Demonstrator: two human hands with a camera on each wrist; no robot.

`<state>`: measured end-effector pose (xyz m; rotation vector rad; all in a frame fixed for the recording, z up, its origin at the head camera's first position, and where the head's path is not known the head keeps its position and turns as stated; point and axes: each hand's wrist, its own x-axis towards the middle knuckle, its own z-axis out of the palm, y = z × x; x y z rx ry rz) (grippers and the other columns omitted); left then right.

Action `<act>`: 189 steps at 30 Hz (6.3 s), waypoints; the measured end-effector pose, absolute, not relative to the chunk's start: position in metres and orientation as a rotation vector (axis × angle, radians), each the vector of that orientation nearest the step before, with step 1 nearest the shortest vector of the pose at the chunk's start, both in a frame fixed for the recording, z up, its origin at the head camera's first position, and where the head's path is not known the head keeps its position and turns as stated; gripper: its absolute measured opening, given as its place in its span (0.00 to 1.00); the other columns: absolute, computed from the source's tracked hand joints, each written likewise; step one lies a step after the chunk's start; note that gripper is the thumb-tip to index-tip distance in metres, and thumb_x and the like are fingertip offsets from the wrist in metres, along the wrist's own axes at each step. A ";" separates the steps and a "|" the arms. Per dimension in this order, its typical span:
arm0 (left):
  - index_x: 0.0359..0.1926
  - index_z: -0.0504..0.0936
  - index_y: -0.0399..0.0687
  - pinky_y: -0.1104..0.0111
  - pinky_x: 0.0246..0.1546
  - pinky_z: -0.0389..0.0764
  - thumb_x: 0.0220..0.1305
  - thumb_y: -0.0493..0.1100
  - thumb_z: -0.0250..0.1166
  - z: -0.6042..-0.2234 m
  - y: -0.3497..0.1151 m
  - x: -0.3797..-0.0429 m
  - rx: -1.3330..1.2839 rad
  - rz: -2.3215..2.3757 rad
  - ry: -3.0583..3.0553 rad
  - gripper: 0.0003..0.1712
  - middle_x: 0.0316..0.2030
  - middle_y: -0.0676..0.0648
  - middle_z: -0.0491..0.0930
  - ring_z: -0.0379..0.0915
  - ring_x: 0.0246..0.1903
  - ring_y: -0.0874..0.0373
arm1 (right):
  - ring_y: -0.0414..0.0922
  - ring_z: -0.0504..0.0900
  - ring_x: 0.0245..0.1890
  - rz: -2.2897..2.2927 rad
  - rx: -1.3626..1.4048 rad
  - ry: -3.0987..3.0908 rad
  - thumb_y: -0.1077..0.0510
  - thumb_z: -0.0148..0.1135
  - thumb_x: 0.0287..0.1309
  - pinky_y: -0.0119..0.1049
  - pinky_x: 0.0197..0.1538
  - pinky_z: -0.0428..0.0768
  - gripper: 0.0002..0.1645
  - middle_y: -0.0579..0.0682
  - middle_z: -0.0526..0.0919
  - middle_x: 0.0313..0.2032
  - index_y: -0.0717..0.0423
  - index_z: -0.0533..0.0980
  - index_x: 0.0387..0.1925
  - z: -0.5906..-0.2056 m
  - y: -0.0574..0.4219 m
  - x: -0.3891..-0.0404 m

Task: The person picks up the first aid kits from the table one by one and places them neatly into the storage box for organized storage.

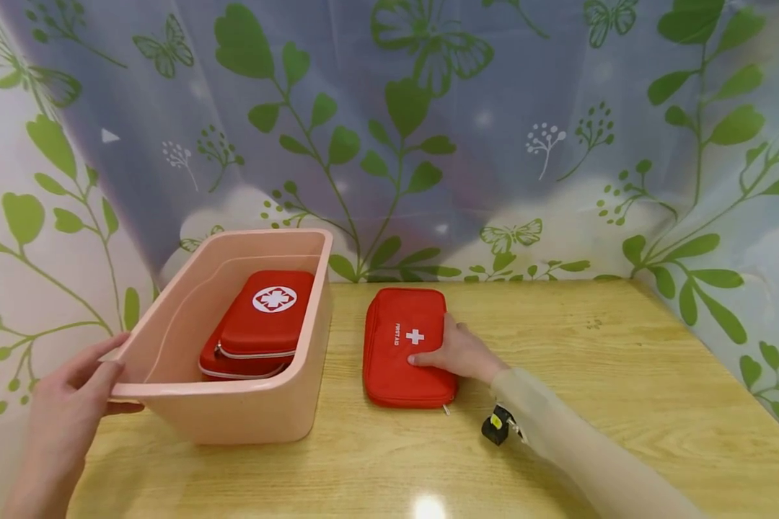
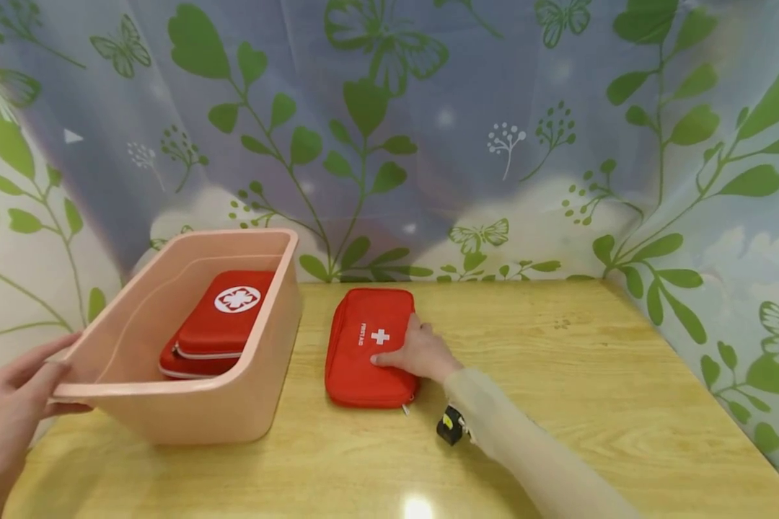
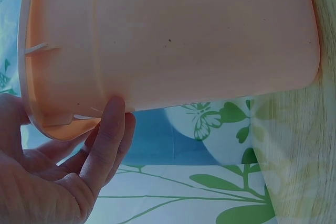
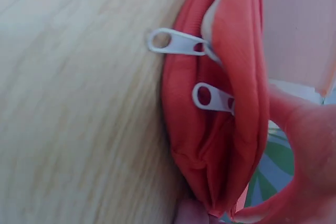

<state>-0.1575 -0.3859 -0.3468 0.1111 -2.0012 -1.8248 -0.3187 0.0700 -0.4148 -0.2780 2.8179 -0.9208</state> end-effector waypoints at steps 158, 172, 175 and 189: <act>0.60 0.81 0.48 0.60 0.20 0.86 0.70 0.35 0.60 -0.351 -0.389 -0.155 0.038 -1.894 -1.953 0.19 0.35 0.55 0.85 0.83 0.27 0.61 | 0.44 0.81 0.35 -2.346 -0.301 1.648 0.56 0.50 0.73 0.33 0.33 0.85 0.17 0.50 0.82 0.41 0.63 0.72 0.56 -0.303 0.077 -0.312; 0.61 0.80 0.47 0.59 0.20 0.86 0.69 0.37 0.61 -0.352 -0.391 -0.158 0.047 -1.896 -1.962 0.20 0.38 0.56 0.84 0.83 0.28 0.60 | 0.43 0.80 0.30 -2.377 -0.316 1.592 0.57 0.52 0.72 0.30 0.22 0.81 0.15 0.50 0.81 0.37 0.62 0.73 0.53 -0.294 0.064 -0.317; 0.61 0.80 0.47 0.59 0.20 0.86 0.69 0.38 0.62 -0.352 -0.391 -0.157 0.060 -1.893 -1.961 0.20 0.40 0.57 0.83 0.83 0.28 0.60 | 0.43 0.80 0.29 -2.384 -0.318 1.585 0.57 0.52 0.72 0.29 0.21 0.80 0.15 0.50 0.81 0.36 0.62 0.73 0.52 -0.292 0.061 -0.316; 0.60 0.81 0.49 0.60 0.20 0.86 0.69 0.39 0.62 -0.350 -0.389 -0.157 0.080 -1.867 -1.994 0.19 0.37 0.58 0.84 0.83 0.27 0.61 | 0.44 0.81 0.30 -2.416 -0.311 1.577 0.58 0.51 0.71 0.31 0.24 0.83 0.15 0.51 0.82 0.37 0.62 0.74 0.52 -0.291 0.046 -0.322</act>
